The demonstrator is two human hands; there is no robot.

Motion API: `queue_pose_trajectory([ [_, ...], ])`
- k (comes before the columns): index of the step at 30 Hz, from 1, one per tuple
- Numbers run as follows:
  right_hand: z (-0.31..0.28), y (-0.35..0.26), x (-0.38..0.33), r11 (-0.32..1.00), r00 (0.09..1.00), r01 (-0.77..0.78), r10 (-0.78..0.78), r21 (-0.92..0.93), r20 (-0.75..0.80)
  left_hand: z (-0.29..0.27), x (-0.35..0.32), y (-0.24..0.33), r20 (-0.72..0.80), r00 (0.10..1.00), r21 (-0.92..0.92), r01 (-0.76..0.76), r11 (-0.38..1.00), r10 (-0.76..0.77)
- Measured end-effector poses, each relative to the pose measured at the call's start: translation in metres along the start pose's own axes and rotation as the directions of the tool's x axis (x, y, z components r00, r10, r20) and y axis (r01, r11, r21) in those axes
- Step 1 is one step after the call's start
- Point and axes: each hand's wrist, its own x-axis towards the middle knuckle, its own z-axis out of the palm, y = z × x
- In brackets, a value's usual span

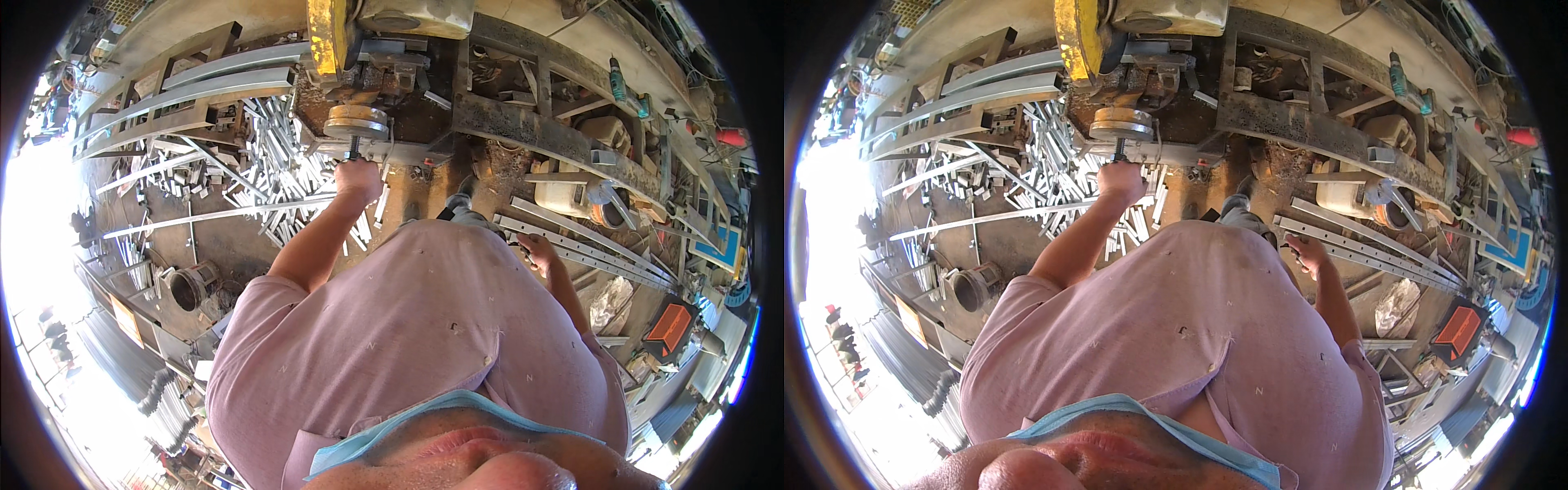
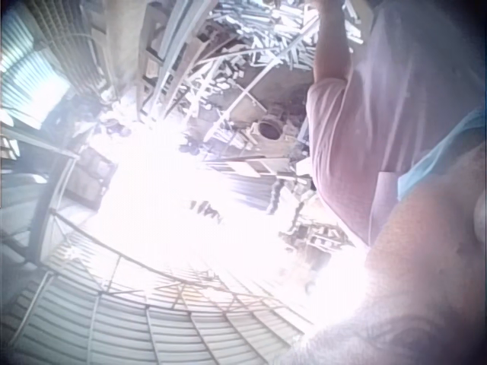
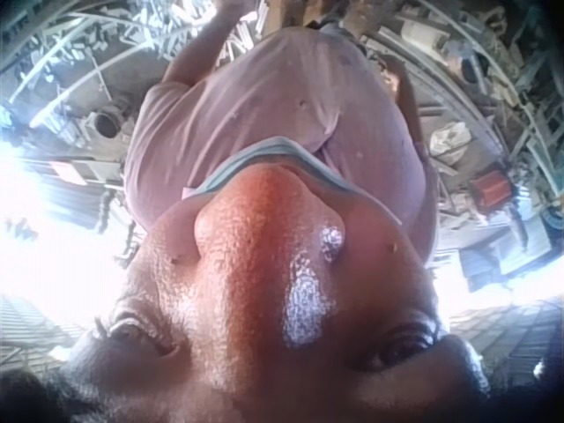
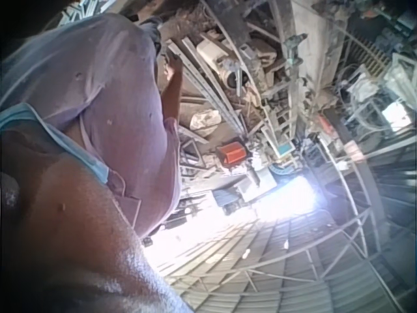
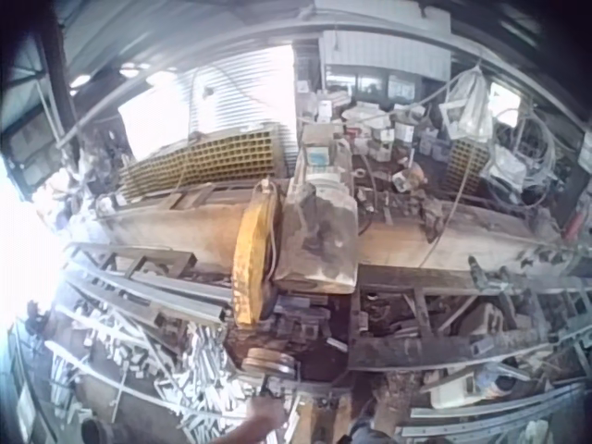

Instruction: The person measures and cuts metal rods using a chop saw in a workshop. They repeatedly measure the rods with a tape measure, position them under the saw, and cut them into smaller pieces.

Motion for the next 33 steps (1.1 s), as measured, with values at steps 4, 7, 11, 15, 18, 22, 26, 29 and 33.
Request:
queue_pose_trajectory([
  [4,0.001,0.003,0.006,1.0,1.0,0.008,-0.008,-0.005,-0.003,0.006,0.006,-0.003,0.013,1.0,0.023,-0.003,1.0,0.003],
  [7,-0.004,0.0,0.012,0.999,0.999,0.03,-0.03,0.016,0.012,0.009,0.007,-0.002,0.001,1.0,0.034,0.004,0.999,-0.004],
  [11,-0.023,-0.017,0.021,0.991,0.991,0.136,-0.136,-0.002,-0.009,0.008,0.008,0.0,0.017,0.998,0.066,0.052,0.996,-0.054],
  [15,-0.044,-0.048,0.036,0.906,0.896,0.396,-0.417,-0.148,-0.153,0.009,0.009,0.004,0.007,0.994,0.117,0.105,0.988,-0.107],
  [18,-0.068,-0.073,0.043,0.842,0.818,0.474,-0.529,-0.257,-0.226,0.009,0.011,0.007,0.029,0.988,0.144,0.148,0.979,-0.153],
  [22,-0.095,-0.108,0.051,0.701,0.636,0.614,-0.712,-0.362,-0.299,0.007,0.012,0.011,0.054,0.98,0.15,0.179,0.972,-0.189],
  [26,-0.11,-0.134,0.061,0.595,0.446,0.609,-0.803,-0.524,-0.395,0.004,0.01,0.013,0.077,0.978,0.167,0.178,0.97,-0.193],
  [29,-0.116,-0.148,0.074,0.53,0.322,0.578,-0.847,-0.62,-0.424,0.005,0.011,0.013,0.059,0.977,0.159,0.192,0.968,-0.203],
  [33,-0.116,-0.161,0.092,0.491,0.231,0.461,-0.871,-0.739,-0.434,0.009,0.014,0.012,0.035,0.973,0.155,0.22,0.963,-0.228],
])
